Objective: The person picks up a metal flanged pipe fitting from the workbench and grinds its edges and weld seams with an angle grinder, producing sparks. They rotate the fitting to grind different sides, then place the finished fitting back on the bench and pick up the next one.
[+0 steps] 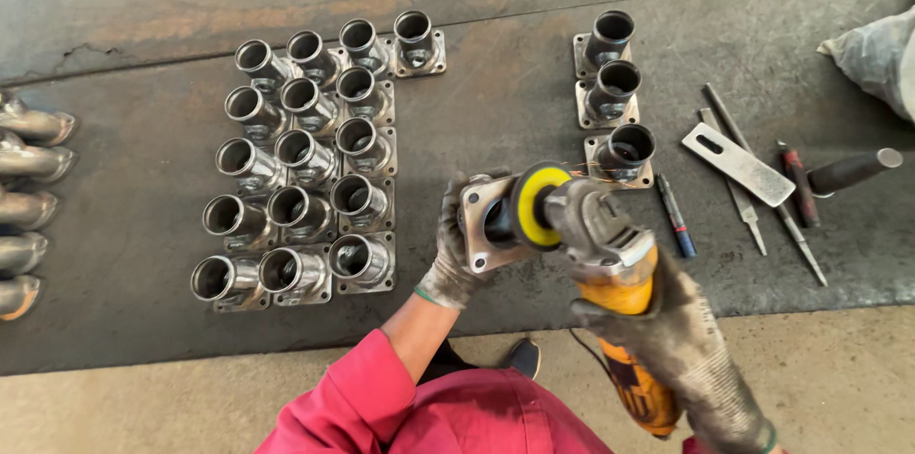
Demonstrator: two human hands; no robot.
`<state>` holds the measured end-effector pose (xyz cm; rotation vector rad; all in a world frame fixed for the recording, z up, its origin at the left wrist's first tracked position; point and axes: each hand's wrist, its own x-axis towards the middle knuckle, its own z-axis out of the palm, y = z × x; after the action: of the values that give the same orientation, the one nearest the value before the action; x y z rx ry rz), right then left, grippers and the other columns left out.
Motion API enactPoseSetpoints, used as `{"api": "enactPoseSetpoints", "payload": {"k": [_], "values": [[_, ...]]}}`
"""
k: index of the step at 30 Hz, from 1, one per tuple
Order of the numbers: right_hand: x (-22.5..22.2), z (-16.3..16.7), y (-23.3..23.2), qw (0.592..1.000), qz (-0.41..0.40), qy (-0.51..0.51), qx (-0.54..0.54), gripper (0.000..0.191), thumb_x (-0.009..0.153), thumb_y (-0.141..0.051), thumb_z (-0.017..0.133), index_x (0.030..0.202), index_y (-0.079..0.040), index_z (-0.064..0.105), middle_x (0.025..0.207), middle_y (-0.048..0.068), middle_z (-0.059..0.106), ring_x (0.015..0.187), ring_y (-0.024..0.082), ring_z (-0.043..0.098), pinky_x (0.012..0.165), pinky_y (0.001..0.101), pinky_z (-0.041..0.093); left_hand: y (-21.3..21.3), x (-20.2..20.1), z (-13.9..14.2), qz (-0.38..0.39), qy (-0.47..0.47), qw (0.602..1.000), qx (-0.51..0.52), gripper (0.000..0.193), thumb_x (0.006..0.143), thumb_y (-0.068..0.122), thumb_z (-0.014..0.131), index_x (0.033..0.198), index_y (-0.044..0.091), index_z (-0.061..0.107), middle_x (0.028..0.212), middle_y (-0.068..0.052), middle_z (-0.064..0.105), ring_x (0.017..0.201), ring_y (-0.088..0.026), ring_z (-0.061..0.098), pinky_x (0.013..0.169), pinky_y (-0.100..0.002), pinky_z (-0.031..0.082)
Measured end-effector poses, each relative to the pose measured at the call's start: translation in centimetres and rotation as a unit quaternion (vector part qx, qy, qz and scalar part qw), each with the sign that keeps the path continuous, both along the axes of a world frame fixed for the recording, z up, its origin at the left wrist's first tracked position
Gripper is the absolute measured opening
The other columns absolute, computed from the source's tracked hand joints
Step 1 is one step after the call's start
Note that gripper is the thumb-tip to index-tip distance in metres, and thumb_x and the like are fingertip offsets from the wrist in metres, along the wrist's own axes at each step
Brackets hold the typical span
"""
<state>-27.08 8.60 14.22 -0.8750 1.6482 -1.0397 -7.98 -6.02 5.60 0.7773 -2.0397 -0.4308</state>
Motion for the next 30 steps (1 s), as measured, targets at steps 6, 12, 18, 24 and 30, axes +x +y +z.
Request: {"api": "enactPoseSetpoints", "payload": {"k": [6, 12, 18, 24, 30], "values": [[3.4, 2.2, -0.2, 0.994, 0.093, 0.009, -0.055, 0.075, 0.065, -0.008, 0.094, 0.131, -0.009, 0.057, 0.108, 0.003, 0.075, 0.095, 0.009, 0.068, 0.082, 0.0294, 0.061, -0.5, -0.1, -6.1, -0.270, 0.395, 0.714, 0.512, 0.054, 0.097, 0.055, 0.058, 0.132, 0.014, 0.063, 0.133, -0.005, 0.068, 0.127, -0.023, 0.059, 0.119, -0.045, 0.039], [6.6, 4.9, 0.2, 0.980, 0.197, 0.028, -0.006, 0.096, 0.074, -0.016, 0.092, 0.155, -0.018, 0.039, 0.117, 0.002, 0.073, 0.107, 0.006, 0.066, 0.093, 0.0284, 0.059, -0.3, 1.1, -6.5, -0.297, 0.487, 0.540, 0.619, 0.057, 0.099, 0.056, 0.054, 0.134, 0.011, 0.062, 0.133, -0.009, 0.067, 0.125, -0.027, 0.062, 0.115, -0.048, 0.043], [4.4, 6.3, -1.2, 0.980, 0.138, 0.133, -0.058, 0.079, 0.062, -0.024, 0.092, 0.131, -0.011, 0.057, 0.108, 0.012, 0.077, 0.099, 0.025, 0.078, 0.083, 0.0369, 0.063, -1.4, 0.6, -5.8, -0.322, 0.574, 0.364, 0.658, 0.061, 0.100, 0.057, 0.050, 0.135, 0.009, 0.062, 0.133, -0.013, 0.067, 0.124, -0.031, 0.064, 0.112, -0.050, 0.047], [2.6, 4.9, -2.6, 0.958, 0.130, 0.254, -0.006, 0.090, 0.062, -0.034, 0.093, 0.140, -0.017, 0.051, 0.098, 0.012, 0.079, 0.090, 0.025, 0.080, 0.075, 0.0386, 0.062, -1.1, 0.1, -6.1, -0.262, 0.595, 0.353, 0.673, 0.066, 0.099, 0.058, 0.049, 0.138, 0.007, 0.060, 0.137, -0.014, 0.065, 0.125, -0.032, 0.065, 0.111, -0.050, 0.049], [3.3, 5.4, -1.9, 0.952, 0.157, 0.261, -0.009, 0.090, 0.060, -0.033, 0.094, 0.137, -0.019, 0.050, 0.098, 0.012, 0.078, 0.093, 0.030, 0.079, 0.074, 0.0411, 0.063, -0.8, 0.2, -6.4, -0.306, 0.527, 0.479, 0.632, 0.054, 0.104, 0.046, 0.057, 0.137, 0.004, 0.060, 0.137, -0.015, 0.064, 0.126, -0.030, 0.062, 0.113, -0.050, 0.050]]}}
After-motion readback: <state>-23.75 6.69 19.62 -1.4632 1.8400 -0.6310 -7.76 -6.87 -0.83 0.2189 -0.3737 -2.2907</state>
